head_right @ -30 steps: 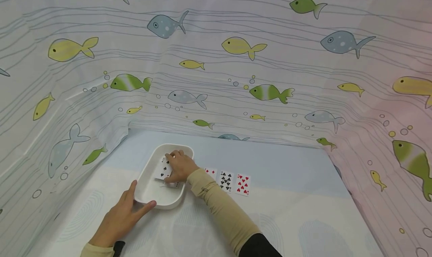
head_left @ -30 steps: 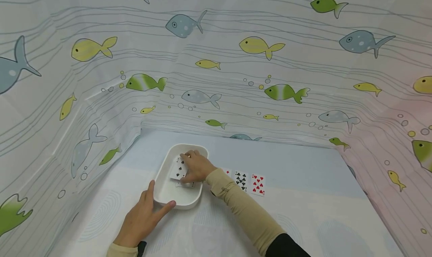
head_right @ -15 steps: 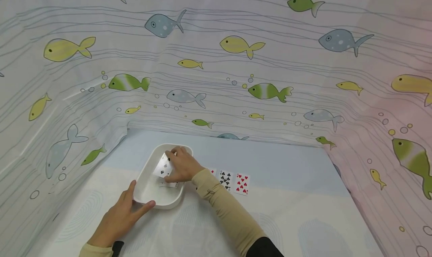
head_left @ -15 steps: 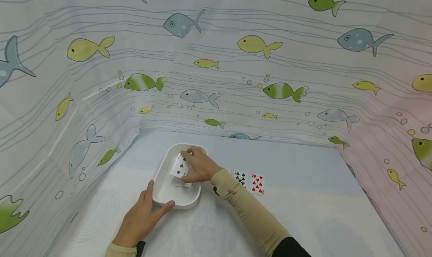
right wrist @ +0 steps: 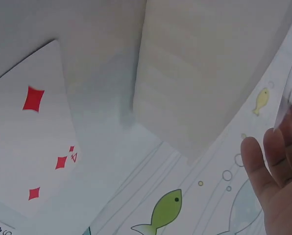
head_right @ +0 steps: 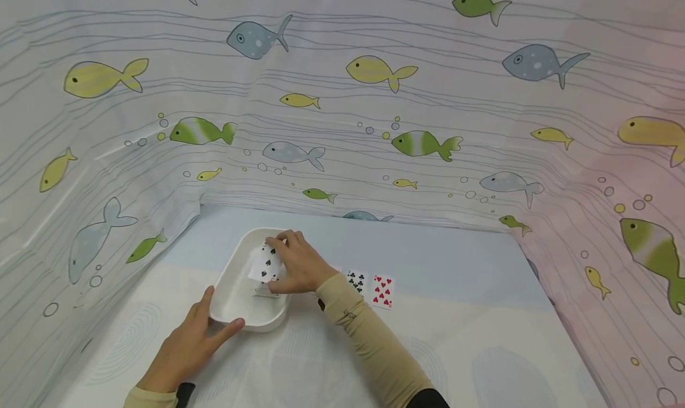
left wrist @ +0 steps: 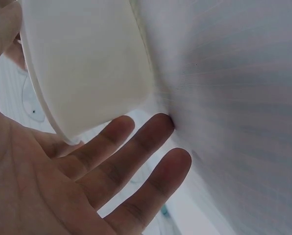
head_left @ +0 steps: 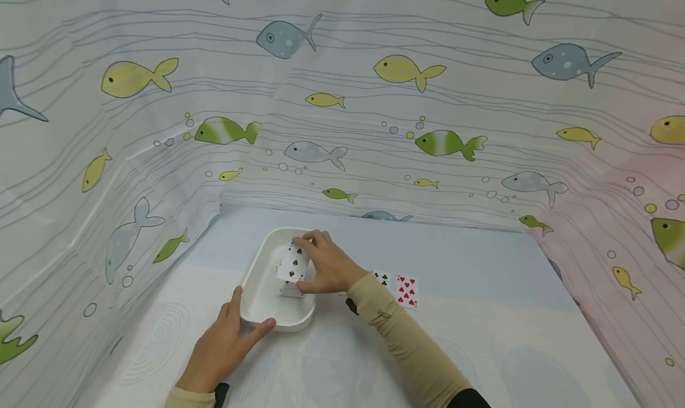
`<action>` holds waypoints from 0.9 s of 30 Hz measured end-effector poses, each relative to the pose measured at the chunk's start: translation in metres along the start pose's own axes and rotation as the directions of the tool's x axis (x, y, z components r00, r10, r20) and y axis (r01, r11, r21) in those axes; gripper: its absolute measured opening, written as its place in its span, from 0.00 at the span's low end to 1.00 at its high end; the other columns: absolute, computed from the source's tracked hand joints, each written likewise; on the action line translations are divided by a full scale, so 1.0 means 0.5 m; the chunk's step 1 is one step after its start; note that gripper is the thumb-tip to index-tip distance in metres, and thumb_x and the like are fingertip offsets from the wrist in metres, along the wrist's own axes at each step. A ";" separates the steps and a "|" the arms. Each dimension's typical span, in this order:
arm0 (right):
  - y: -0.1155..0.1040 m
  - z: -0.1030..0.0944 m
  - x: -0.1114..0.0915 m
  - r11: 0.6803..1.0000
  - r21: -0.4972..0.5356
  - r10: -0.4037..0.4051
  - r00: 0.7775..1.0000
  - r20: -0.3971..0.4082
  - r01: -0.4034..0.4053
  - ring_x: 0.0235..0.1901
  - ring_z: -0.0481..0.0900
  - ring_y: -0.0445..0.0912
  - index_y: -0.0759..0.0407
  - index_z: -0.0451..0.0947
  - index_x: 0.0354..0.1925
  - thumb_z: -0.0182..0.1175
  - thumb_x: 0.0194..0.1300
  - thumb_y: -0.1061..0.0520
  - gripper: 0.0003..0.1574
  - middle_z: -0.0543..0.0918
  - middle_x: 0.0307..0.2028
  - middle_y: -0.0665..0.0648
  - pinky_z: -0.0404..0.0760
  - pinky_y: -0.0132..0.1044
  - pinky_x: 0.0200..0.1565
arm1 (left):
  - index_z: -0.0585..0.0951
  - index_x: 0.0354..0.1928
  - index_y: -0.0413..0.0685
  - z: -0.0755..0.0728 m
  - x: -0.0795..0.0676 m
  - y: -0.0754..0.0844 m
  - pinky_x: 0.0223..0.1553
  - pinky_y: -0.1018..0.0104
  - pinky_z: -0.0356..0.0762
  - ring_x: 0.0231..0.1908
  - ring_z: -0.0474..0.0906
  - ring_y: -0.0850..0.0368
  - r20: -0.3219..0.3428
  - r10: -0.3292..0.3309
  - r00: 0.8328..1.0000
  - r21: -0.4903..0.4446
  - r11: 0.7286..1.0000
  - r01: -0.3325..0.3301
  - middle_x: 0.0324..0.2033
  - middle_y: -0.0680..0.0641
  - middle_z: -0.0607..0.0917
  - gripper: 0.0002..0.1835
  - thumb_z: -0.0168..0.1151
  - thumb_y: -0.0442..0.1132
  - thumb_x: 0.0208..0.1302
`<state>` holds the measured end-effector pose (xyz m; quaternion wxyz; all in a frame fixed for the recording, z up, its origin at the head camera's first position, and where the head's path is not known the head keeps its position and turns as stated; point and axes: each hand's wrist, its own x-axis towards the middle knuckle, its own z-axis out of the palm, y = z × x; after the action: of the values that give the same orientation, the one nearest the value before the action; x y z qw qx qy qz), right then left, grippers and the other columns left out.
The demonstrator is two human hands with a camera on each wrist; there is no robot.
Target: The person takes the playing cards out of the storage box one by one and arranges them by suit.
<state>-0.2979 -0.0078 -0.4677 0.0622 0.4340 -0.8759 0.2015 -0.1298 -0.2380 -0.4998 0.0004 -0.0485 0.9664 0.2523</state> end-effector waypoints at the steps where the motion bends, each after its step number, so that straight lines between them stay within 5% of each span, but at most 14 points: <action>1: 0.003 -0.003 -0.005 1.000 0.000 0.002 1.000 -0.004 -0.002 0.58 0.64 0.45 0.53 0.62 0.76 0.69 0.50 0.37 0.59 0.67 0.63 0.56 0.76 0.35 0.54 | 0.45 0.79 0.35 0.001 0.001 0.000 0.51 0.36 0.75 0.55 0.77 0.33 0.000 0.000 1.000 0.002 1.000 0.000 0.65 0.27 0.68 0.62 0.56 0.75 0.63; 13: 0.074 -0.028 -0.084 0.998 -0.002 0.068 0.998 0.017 -0.068 0.60 0.62 0.47 0.56 0.60 0.76 0.67 0.47 0.40 0.61 0.65 0.65 0.57 0.75 0.38 0.55 | 0.43 0.79 0.35 -0.001 -0.001 0.004 0.53 0.36 0.73 0.57 0.75 0.32 0.022 -0.021 1.000 -0.013 1.000 0.021 0.66 0.26 0.67 0.64 0.57 0.75 0.62; 27: 0.172 -0.051 -0.245 0.986 -0.057 0.161 0.984 0.071 -0.158 0.57 0.62 0.45 0.55 0.63 0.74 0.69 0.48 0.43 0.57 0.66 0.61 0.55 0.74 0.39 0.52 | 0.40 0.79 0.35 -0.004 0.001 0.003 0.53 0.36 0.72 0.59 0.74 0.31 0.061 -0.038 0.997 -0.019 0.999 0.039 0.67 0.26 0.65 0.65 0.55 0.77 0.62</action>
<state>-0.2918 0.1393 -0.5050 0.0238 0.3680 -0.9145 0.1666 -0.1302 -0.2377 -0.4972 0.0339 -0.0594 0.9623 0.2632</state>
